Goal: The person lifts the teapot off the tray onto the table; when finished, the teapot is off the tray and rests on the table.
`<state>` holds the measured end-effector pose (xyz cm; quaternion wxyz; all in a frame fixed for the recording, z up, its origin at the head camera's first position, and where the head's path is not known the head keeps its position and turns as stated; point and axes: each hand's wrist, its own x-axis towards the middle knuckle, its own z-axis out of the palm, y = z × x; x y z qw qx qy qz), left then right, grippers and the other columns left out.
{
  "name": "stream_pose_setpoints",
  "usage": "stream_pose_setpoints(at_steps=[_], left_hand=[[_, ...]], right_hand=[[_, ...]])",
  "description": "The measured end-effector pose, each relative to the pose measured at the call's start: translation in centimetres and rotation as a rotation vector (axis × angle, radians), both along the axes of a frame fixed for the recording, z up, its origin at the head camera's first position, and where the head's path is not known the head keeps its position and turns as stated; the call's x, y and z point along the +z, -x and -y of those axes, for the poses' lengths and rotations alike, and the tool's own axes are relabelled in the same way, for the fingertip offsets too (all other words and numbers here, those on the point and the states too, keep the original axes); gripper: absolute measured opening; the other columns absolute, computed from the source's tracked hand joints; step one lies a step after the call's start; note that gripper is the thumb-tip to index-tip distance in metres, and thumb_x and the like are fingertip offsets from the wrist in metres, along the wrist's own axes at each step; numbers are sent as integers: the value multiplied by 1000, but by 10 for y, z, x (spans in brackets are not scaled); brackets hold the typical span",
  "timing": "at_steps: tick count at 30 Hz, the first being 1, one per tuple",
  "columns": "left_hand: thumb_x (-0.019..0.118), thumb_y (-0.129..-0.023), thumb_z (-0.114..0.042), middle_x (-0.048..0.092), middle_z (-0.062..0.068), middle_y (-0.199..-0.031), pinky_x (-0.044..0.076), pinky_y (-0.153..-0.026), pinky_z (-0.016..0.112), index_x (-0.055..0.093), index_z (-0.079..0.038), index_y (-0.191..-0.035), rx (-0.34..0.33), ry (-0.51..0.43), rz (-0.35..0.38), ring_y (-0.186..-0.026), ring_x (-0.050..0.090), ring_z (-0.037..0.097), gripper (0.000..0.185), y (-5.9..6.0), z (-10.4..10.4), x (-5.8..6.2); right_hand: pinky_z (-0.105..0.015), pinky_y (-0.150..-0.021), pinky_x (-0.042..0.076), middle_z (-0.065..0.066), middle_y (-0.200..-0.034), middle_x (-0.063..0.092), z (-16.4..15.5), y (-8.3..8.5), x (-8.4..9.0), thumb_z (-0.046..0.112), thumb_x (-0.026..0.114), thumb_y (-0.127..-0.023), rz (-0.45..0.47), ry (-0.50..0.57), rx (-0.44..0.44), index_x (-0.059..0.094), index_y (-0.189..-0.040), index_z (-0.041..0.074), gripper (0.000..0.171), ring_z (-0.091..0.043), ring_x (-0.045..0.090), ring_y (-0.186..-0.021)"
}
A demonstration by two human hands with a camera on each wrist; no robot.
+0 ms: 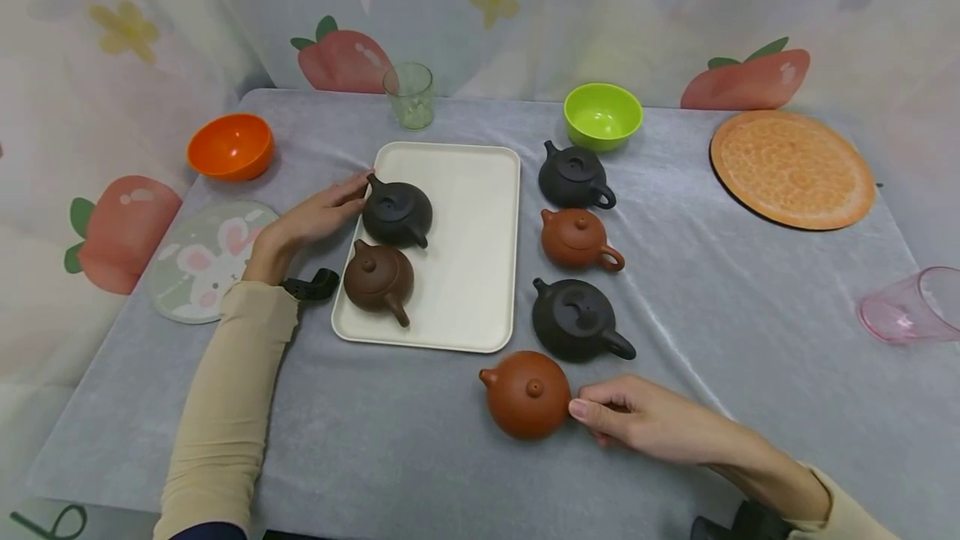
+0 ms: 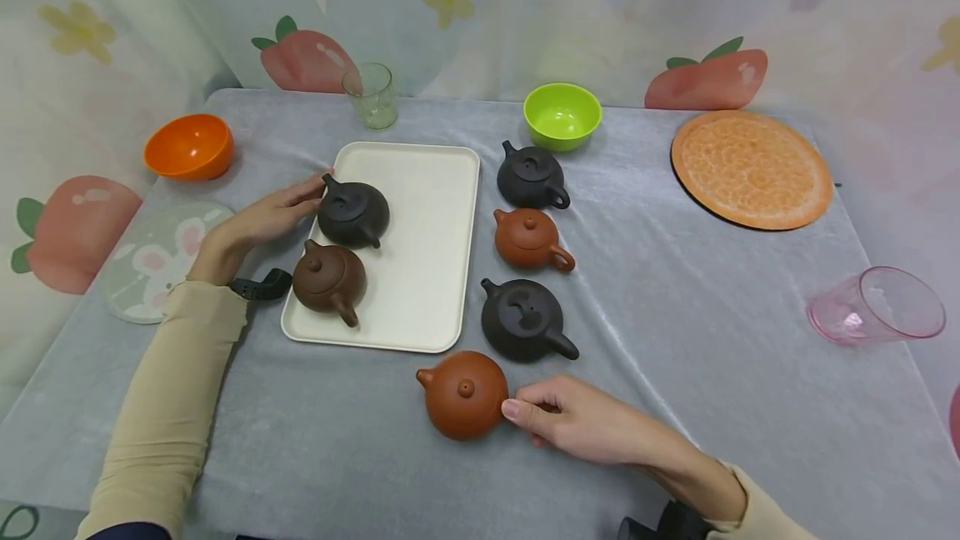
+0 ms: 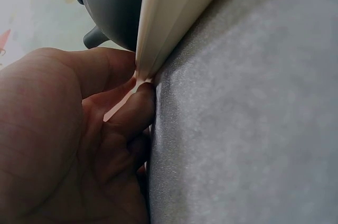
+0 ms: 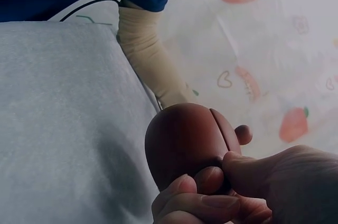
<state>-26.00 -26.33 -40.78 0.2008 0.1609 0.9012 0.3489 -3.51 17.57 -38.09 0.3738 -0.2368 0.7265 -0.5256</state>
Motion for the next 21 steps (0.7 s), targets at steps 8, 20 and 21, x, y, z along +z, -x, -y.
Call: stream_pose_setpoints(at_steps=[8, 20, 21], left_hand=[[40, -105, -23, 14, 12, -163, -4, -122, 48, 22, -14, -156, 10, 0, 18, -152, 4, 27, 55, 0, -1, 2], [39, -106, -24, 14, 10, -164, -3, -122, 46, 22, -12, -156, 6, 13, 9, -152, 5, 26, 55, 0, -1, 3], [40, -106, -24, 14, 10, -164, -3, -122, 46, 22, -12, -156, 6, 12, 8, -152, 5, 27, 55, 0, -1, 2]], right_hand=[[-24, -43, 29, -4, -57, 38, -10, -6, -6, 19, 47, -104, 19, -9, -15, 51, -71, 7, 36, 1, 33, -50], [-21, -43, 29, -7, -58, 39, -27, -18, -12, 18, 45, -105, 16, -15, -34, 51, -71, 9, 35, 5, 32, -51], [-22, -43, 28, -8, -58, 39, -28, -19, -13, 17, 44, -105, 18, -9, -38, 52, -72, 9, 35, 4, 32, -51]])
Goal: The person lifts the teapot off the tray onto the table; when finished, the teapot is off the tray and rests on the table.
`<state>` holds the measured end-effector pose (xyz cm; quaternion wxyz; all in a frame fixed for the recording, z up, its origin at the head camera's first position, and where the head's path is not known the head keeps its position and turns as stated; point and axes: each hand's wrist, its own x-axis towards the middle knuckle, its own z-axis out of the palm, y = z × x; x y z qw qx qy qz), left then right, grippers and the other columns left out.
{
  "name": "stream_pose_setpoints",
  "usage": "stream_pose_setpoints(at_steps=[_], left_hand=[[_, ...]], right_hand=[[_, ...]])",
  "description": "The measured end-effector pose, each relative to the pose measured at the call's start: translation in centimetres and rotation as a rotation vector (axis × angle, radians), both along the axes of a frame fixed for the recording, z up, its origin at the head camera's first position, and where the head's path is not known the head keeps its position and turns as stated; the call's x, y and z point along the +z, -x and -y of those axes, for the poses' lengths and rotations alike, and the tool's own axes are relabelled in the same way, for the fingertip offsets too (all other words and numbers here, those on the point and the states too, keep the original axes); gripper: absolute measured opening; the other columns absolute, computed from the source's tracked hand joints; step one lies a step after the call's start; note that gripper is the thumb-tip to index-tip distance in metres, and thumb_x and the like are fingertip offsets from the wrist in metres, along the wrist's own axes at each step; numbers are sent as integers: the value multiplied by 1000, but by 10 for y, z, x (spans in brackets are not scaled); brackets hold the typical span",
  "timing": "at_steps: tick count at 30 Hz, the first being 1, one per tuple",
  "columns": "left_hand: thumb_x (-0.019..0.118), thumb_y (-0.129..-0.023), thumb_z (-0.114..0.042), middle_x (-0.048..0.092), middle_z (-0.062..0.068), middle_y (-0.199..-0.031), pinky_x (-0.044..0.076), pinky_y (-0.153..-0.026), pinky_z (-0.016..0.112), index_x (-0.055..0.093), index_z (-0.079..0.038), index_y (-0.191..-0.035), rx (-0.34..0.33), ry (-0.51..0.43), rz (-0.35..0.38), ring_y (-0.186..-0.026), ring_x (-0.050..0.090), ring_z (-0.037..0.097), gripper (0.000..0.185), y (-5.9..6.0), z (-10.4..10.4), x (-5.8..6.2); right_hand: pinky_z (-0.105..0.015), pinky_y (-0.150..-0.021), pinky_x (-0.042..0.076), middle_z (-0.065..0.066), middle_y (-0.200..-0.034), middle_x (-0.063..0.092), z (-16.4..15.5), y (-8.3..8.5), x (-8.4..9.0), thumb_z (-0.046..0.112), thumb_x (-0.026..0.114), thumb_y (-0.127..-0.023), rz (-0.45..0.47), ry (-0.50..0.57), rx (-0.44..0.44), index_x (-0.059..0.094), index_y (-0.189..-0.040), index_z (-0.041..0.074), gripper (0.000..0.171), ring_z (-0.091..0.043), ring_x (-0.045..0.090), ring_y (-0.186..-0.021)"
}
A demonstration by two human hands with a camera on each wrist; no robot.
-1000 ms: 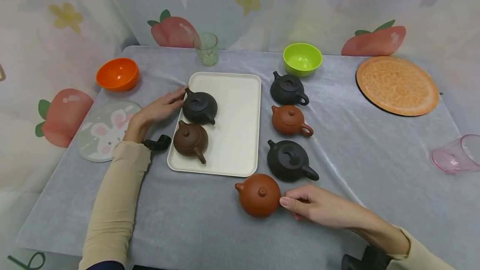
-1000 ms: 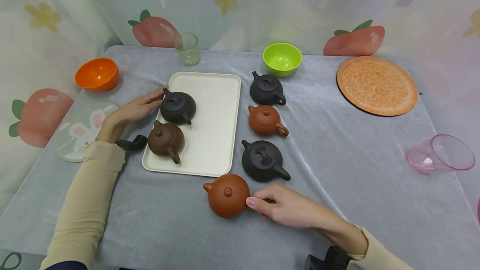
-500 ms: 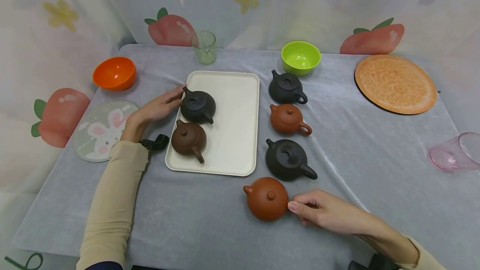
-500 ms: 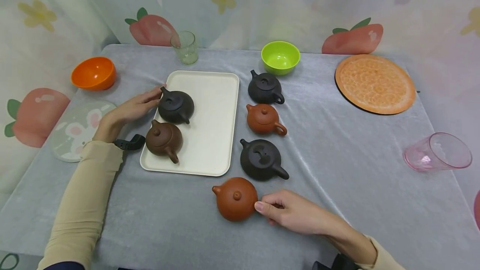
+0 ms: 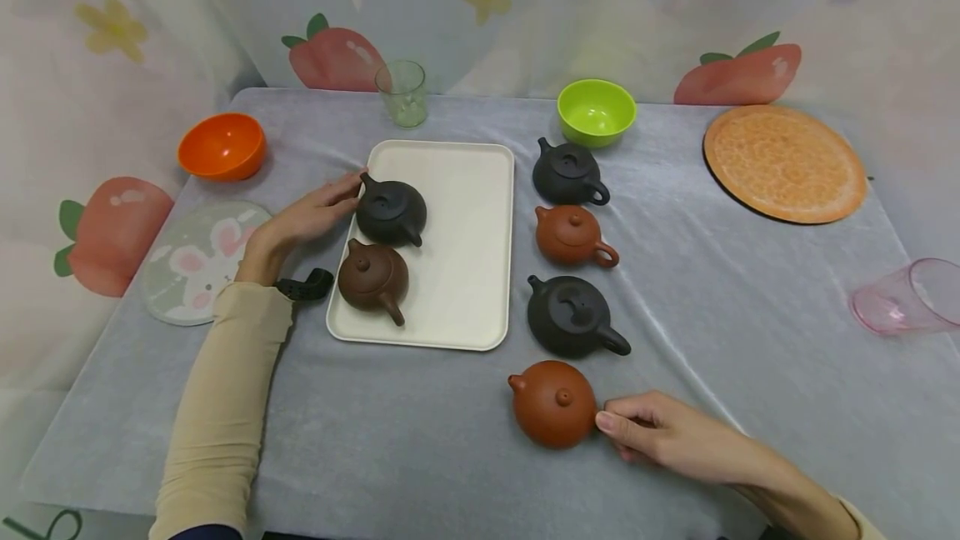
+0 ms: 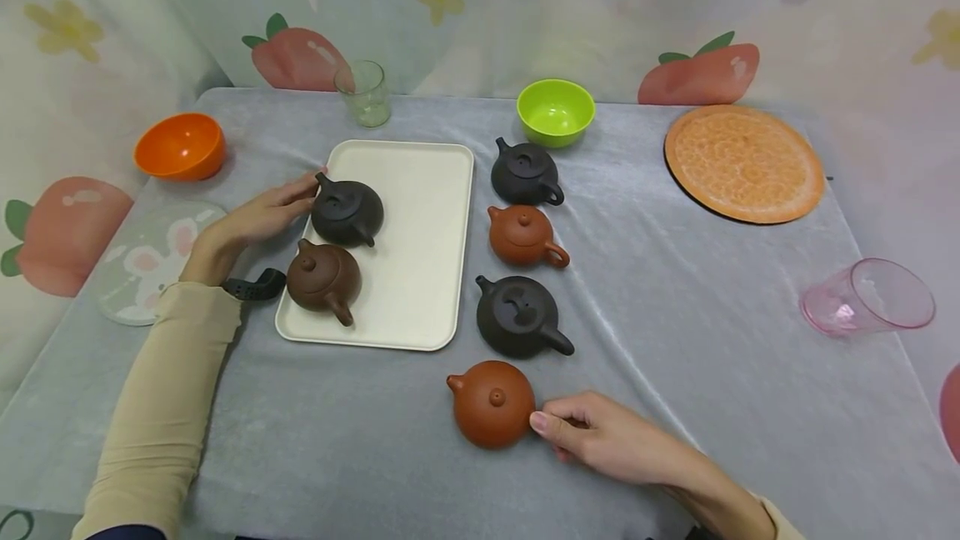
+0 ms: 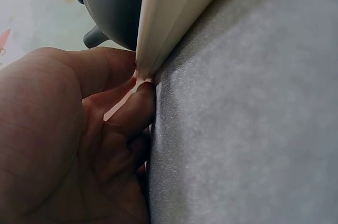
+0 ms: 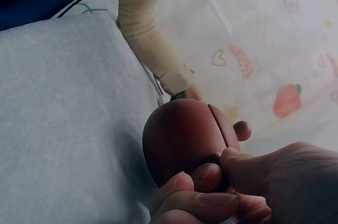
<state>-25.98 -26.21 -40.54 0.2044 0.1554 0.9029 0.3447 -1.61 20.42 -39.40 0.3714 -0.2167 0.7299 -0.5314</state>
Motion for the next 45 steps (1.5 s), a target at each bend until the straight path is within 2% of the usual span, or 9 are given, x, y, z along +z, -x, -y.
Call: stream_pose_setpoints(at_steps=[9, 16, 23, 31, 39, 45], left_hand=[[39, -106, -27, 11, 8, -164, -4, -122, 47, 18, -16, -157, 18, -8, 21, -152, 3, 26, 57, -5, 6, 0], [39, -106, -27, 11, 7, -164, -4, -122, 47, 18, -15, -157, 22, -29, 23, -152, 2, 25, 57, -5, 7, -1], [39, -106, -26, 11, 9, -164, -4, -122, 47, 19, -14, -157, 19, -39, 13, -152, 1, 26, 57, -5, 8, -2], [40, -106, -25, 12, 11, -164, -3, -122, 49, 19, -13, -157, 12, -39, 8, -152, 2, 28, 56, -3, 4, -1], [41, -105, -25, 12, 11, -164, -2, -122, 51, 19, -13, -157, 16, -33, 12, -151, 2, 29, 57, -4, 2, 0], [41, -105, -26, 11, 9, -164, -1, -121, 52, 20, -14, -157, 19, -41, 21, -152, 2, 29, 57, -1, 1, -1]], right_hand=[[-23, -42, 28, -11, -59, 37, -14, -6, -1, 11, 42, -105, 16, 30, -16, 50, -73, 8, 34, 3, 31, -51], [-21, -43, 29, -10, -59, 38, -22, -12, -3, 8, 41, -104, -13, 47, -31, 50, -73, 9, 33, 4, 32, -52], [-22, -42, 27, -11, -59, 35, -32, -18, -8, 2, 39, -104, -3, 83, -43, 48, -74, 7, 32, -4, 30, -49], [-22, -44, 31, -11, -60, 34, -43, -25, -10, 0, 37, -104, -31, 69, -72, 46, -74, 8, 32, -11, 31, -49], [-25, -42, 30, -11, -61, 34, -55, -30, -7, 5, 37, -105, 32, 0, -102, 48, -75, 9, 32, -7, 31, -50], [-26, -42, 31, -11, -63, 35, -66, -35, -8, 2, 35, -105, 50, 38, -109, 49, -77, 7, 32, -20, 30, -50]])
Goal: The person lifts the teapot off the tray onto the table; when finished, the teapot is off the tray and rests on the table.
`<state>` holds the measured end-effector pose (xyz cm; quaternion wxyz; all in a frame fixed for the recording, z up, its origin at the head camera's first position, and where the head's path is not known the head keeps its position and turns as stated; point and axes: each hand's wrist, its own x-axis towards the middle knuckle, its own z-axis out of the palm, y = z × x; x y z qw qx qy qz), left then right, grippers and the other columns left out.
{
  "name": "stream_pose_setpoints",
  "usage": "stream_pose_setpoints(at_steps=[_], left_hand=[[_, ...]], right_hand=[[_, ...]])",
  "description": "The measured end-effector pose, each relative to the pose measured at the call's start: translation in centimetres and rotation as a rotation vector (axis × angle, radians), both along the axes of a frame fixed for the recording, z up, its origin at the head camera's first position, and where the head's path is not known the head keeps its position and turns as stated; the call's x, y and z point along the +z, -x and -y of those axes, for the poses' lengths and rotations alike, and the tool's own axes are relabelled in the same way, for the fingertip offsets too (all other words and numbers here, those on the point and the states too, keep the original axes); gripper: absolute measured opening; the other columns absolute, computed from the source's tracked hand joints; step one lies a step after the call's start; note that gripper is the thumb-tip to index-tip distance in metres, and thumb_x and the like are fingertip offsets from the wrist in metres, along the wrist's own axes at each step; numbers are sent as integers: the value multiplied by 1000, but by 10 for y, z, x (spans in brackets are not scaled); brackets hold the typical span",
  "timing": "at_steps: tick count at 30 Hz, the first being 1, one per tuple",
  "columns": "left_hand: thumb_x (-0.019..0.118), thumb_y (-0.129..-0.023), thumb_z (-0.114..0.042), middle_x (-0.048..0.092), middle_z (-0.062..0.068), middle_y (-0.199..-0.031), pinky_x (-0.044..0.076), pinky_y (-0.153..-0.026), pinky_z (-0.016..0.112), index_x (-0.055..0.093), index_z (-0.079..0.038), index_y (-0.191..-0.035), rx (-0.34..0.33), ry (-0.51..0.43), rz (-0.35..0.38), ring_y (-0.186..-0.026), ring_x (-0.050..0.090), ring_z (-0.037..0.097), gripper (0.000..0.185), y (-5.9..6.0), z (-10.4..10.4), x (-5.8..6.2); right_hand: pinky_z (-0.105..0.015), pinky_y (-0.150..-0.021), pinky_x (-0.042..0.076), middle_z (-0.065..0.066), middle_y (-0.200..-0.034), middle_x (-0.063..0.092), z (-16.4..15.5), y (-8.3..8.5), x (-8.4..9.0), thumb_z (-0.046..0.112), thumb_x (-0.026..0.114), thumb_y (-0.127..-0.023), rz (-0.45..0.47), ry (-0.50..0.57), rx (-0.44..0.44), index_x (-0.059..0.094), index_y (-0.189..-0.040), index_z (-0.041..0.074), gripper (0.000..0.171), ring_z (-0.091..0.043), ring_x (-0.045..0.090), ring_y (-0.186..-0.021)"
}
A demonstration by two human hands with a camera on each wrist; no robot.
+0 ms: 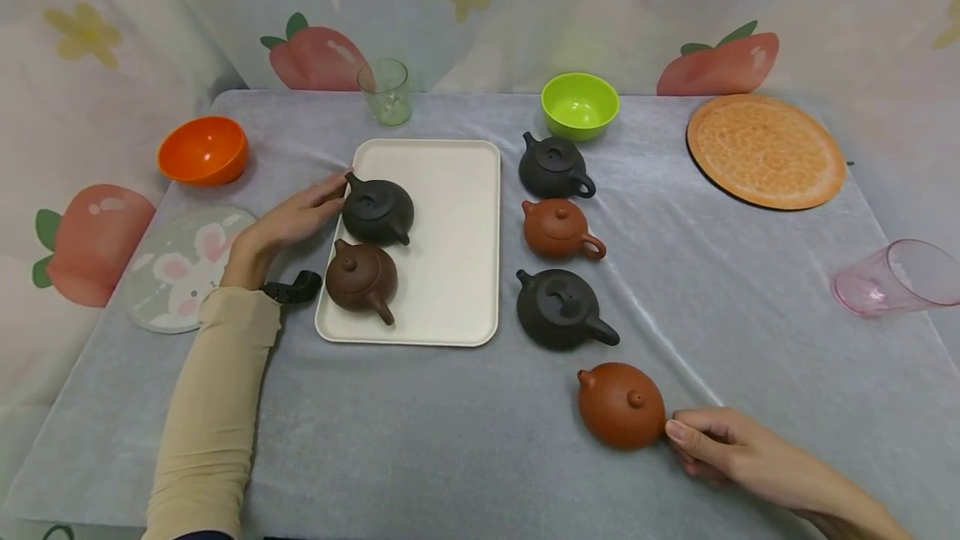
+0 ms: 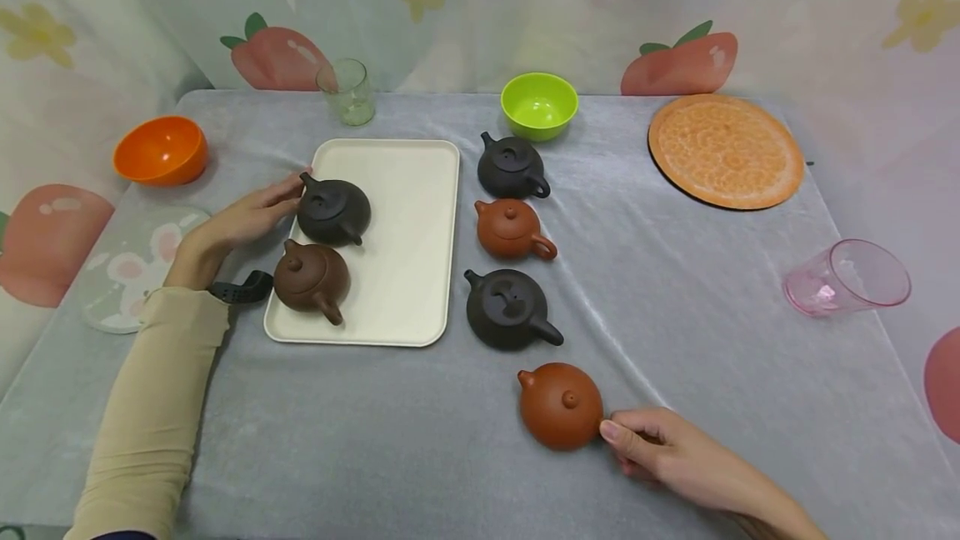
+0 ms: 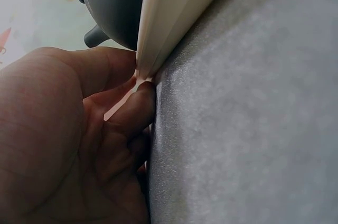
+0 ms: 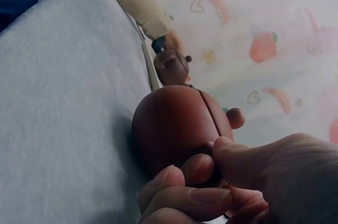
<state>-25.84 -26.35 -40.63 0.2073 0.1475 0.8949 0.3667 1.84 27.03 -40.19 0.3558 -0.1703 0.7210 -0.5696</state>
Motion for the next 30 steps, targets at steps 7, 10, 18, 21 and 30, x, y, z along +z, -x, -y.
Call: stream_pose_setpoints(at_steps=[7, 10, 18, 21, 30], left_hand=[[42, -105, -22, 12, 11, -164, 1, -122, 51, 20, -11, -156, -5, -12, -5, -151, 4, 28, 57, 1, 1, -1], [42, -105, -23, 12, 11, -164, 0, -122, 51, 20, -12, -156, 2, -12, 3, -151, 3, 28, 58, 1, 1, -1], [42, -105, -23, 12, 11, -164, 1, -121, 53, 19, -13, -157, 8, 1, 14, -151, 3, 30, 58, 0, -1, 2], [42, -105, -23, 11, 10, -164, 0, -121, 53, 19, -14, -157, 7, 6, 13, -151, 3, 29, 58, 0, -1, 2], [41, -105, -20, 11, 11, -164, -1, -121, 52, 18, -12, -157, 1, 11, 14, -151, 2, 30, 57, 3, -2, -1]], right_hand=[[-30, -42, 30, -12, -63, 35, -11, -4, -1, -1, 32, -105, 18, 27, -12, 48, -77, 5, 32, -26, 29, -51], [-31, -42, 30, -13, -63, 33, -15, -5, -1, 0, 31, -105, 36, 26, -22, 48, -77, 5, 33, -27, 28, -51], [-33, -41, 29, -17, -63, 32, -27, -7, -1, 3, 29, -106, 110, 1, -57, 50, -79, 2, 35, -32, 27, -52], [-36, -41, 28, -17, -64, 32, -31, -7, -1, 3, 28, -106, 120, 6, -67, 47, -78, 2, 34, -33, 26, -53], [-38, -43, 26, -16, -66, 32, -40, -7, -2, 2, 26, -106, 105, 5, -99, 46, -79, 2, 34, -31, 26, -53]])
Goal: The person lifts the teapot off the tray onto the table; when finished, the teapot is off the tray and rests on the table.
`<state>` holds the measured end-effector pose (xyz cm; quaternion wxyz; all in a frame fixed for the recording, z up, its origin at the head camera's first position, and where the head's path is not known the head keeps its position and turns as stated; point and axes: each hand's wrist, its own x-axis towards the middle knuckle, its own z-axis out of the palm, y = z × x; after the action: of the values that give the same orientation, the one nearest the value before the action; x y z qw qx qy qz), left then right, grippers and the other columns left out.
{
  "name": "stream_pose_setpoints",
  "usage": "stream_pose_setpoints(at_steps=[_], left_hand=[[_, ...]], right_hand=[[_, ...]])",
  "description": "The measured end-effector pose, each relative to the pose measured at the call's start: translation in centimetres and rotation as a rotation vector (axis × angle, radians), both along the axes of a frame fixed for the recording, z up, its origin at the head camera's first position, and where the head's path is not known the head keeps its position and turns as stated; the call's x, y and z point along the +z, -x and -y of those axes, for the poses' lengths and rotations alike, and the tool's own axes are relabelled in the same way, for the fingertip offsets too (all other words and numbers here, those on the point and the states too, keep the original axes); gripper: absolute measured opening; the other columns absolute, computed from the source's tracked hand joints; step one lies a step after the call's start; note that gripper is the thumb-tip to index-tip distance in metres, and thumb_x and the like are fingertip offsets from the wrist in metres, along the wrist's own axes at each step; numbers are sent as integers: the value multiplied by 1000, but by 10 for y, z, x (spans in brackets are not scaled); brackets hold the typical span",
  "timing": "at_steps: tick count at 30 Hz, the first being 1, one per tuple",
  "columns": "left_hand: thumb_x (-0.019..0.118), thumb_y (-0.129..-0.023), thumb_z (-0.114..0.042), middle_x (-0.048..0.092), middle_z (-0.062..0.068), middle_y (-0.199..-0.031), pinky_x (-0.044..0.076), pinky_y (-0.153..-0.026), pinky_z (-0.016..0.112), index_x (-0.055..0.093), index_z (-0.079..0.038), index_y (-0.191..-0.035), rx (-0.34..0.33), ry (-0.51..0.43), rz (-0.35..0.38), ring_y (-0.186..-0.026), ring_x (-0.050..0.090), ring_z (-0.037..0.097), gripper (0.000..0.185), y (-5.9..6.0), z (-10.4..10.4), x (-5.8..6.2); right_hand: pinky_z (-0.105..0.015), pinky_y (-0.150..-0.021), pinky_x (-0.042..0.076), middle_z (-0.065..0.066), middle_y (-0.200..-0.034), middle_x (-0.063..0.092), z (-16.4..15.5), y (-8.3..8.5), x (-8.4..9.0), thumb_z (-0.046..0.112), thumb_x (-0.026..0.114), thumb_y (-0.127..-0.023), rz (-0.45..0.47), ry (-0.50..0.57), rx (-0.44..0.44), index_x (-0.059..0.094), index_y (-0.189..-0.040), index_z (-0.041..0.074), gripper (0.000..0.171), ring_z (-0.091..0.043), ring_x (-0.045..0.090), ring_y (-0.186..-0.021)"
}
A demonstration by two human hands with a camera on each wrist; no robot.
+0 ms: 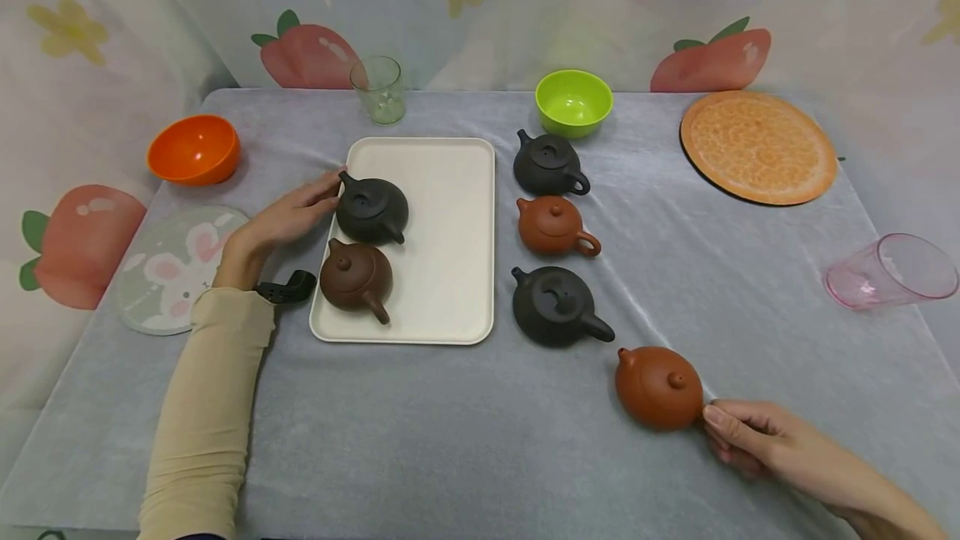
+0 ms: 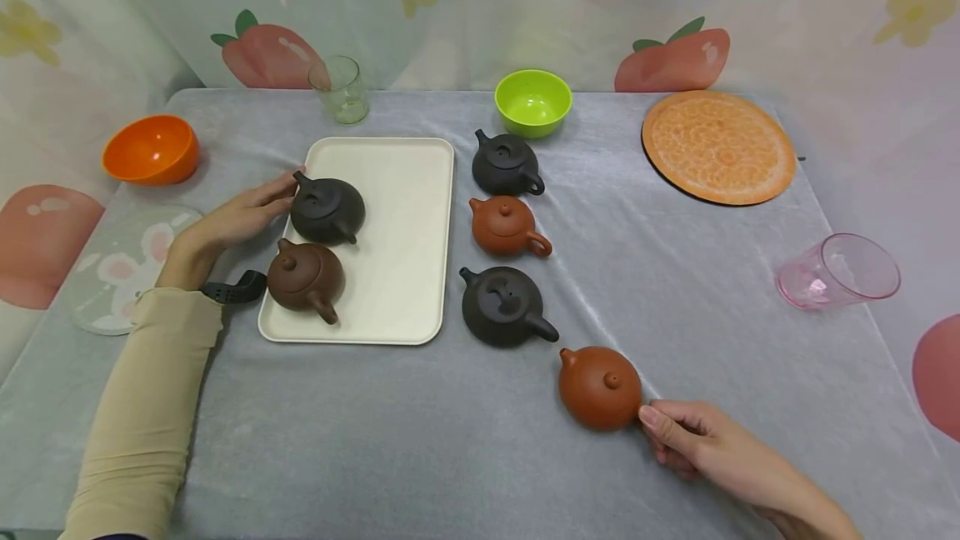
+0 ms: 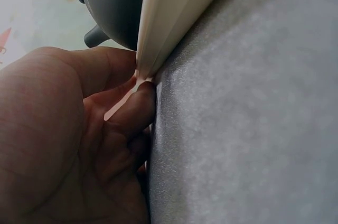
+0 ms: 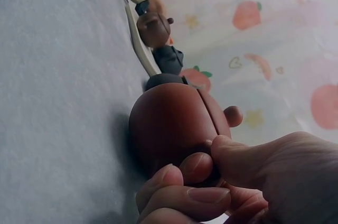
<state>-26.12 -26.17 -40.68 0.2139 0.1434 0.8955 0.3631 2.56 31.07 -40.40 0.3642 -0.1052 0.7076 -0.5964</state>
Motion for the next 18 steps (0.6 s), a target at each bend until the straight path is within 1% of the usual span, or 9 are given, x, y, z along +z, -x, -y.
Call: stream_pose_setpoints(at_steps=[5, 10, 13, 18], left_hand=[[41, -105, -18, 11, 11, -164, 0, -121, 52, 18, -10, -157, -4, -5, -2, -151, 2, 30, 57, 1, 0, 0], [41, -105, -22, 12, 10, -164, 2, -121, 52, 19, -12, -157, -4, -21, -5, -151, 3, 28, 57, -1, 1, 1], [41, -105, -24, 11, 9, -164, 1, -121, 52, 18, -15, -157, 0, -26, 7, -151, 3, 27, 58, -2, 1, 1], [42, -105, -24, 12, 10, -164, 3, -122, 51, 19, -14, -157, 1, -34, 7, -151, 4, 27, 58, -3, 1, 1]], right_hand=[[-37, -43, 26, -17, -66, 32, -3, 2, 1, 4, 26, -107, -7, -34, -14, 47, -79, 1, 35, -30, 24, -52], [-37, -42, 26, -18, -65, 32, -5, 6, 3, 6, 26, -108, 5, -47, -24, 47, -80, 0, 36, -31, 23, -52], [-38, -42, 25, -19, -66, 32, -6, 9, 4, 8, 26, -108, 15, -64, -32, 48, -81, 0, 36, -31, 23, -52], [-39, -43, 25, -18, -65, 31, -8, 16, 5, 8, 26, -108, 21, -44, -28, 48, -82, -2, 36, -31, 23, -53]])
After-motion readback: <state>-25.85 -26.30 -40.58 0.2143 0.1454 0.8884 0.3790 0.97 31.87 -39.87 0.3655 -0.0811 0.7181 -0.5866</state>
